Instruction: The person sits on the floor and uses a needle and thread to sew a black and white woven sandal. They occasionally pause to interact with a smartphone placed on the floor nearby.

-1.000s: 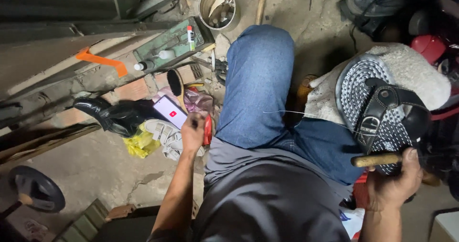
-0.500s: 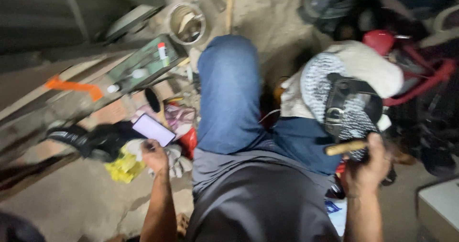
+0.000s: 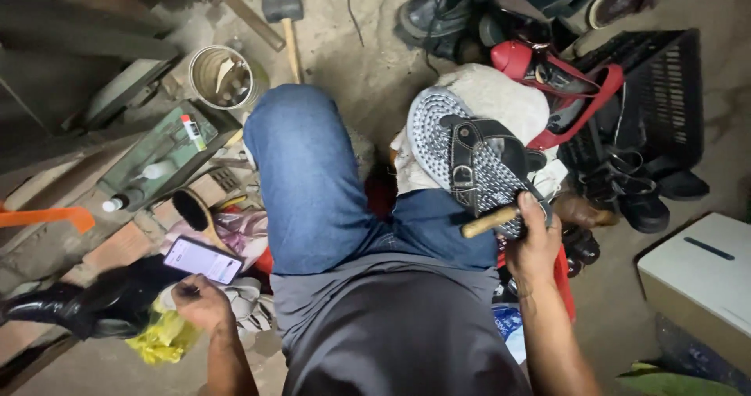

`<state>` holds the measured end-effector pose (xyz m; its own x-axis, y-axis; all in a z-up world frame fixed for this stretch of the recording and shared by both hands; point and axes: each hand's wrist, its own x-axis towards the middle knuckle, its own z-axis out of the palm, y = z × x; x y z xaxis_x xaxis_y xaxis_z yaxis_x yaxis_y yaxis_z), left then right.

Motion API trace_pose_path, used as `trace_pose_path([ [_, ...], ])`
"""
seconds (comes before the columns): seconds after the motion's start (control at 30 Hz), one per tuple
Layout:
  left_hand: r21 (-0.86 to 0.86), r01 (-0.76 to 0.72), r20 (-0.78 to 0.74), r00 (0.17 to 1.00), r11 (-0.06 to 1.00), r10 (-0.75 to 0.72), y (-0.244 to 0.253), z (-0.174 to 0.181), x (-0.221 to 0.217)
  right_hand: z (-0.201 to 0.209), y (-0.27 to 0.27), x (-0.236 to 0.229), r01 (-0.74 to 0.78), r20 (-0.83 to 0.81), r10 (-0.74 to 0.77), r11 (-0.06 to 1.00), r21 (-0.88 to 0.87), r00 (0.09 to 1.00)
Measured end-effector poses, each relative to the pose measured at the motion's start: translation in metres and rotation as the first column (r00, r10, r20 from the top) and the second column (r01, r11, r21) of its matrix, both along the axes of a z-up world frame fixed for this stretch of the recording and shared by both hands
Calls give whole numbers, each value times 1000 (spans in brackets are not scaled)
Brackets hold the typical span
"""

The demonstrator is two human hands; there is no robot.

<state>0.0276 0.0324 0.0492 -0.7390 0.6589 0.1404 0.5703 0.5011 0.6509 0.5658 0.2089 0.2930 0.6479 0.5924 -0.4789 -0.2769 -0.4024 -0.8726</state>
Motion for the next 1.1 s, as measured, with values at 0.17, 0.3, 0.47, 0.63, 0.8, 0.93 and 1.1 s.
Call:
trace_pose_path([
  [0.17,-86,-116,-30,993,990,113,1,-10,0,1,-3,1,20,-3,-20,1000,-17,1000],
  [0.3,-228,-226,-81,974,947,213,5,1,4,-8,-8,4,23,59,-28,997,77,998],
  [0.47,-225,-221,31,972,949,234,10,37,15,16,0,-13,-153,45,149,984,96,988],
  [0.63,-279,-262,30,959,924,281,11,33,11,17,1,-14,-142,35,140,987,72,990],
  [0.8,-206,-59,217,971,977,104,-10,8,-12,17,-2,-12,-160,42,157,983,87,987],
  [0.93,-470,57,420,892,881,167,32,67,-22,16,-2,-10,-167,50,163,983,79,985],
  [1.1,-659,178,294,955,731,31,40,49,-63,16,-3,-12,-184,97,178,981,58,979],
])
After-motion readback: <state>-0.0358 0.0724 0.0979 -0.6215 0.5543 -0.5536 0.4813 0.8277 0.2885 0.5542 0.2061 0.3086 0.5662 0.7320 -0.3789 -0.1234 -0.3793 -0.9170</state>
